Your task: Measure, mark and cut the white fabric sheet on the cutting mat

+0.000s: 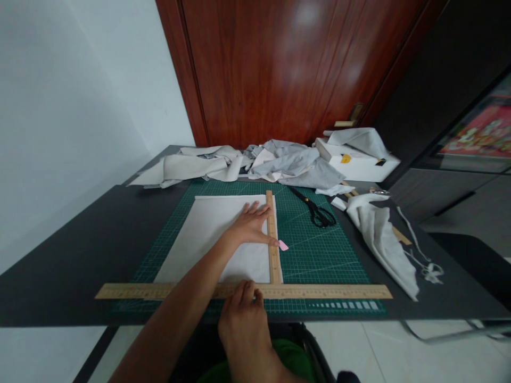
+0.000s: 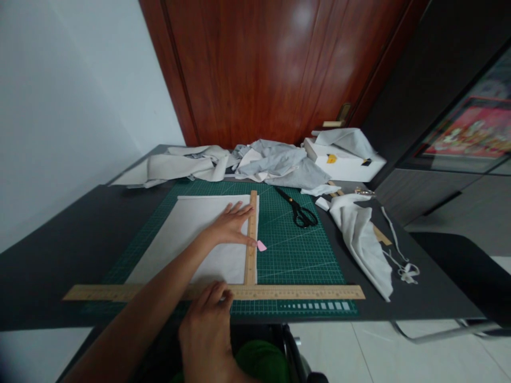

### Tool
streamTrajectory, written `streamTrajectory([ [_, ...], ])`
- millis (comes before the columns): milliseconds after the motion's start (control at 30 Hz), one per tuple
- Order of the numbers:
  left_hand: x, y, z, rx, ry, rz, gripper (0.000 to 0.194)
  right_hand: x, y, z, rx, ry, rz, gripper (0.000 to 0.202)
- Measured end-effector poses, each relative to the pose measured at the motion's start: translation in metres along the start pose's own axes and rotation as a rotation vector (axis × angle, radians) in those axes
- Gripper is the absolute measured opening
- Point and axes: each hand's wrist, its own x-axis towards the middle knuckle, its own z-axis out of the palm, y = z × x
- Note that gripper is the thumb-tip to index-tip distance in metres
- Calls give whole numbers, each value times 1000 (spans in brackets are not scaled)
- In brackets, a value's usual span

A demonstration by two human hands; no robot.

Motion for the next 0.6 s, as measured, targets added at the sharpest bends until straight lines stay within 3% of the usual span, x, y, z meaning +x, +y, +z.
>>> streamTrajectory([
  [200, -1, -2, 2, 2, -2, -2, 131, 4, 15, -4, 57, -6, 5, 30],
  [233, -2, -2, 3, -2, 2, -3, 132, 3, 18, -2, 63, 0, -1, 34],
  [300, -2, -2, 3, -12, 15, -2, 131, 0, 21, 10, 58, 44, -22, 64],
  [367, -2, -2, 4, -25, 20, -2, 130, -4, 18, 34, 11, 147, -56, 82],
  [533, -4, -3, 5, -63, 25, -6, 130, -4, -18, 132, -27, 631, -195, 35],
  [600, -5, -3, 6, -73, 34, -5, 131, 0, -36, 171, 32, 660, -242, 23],
])
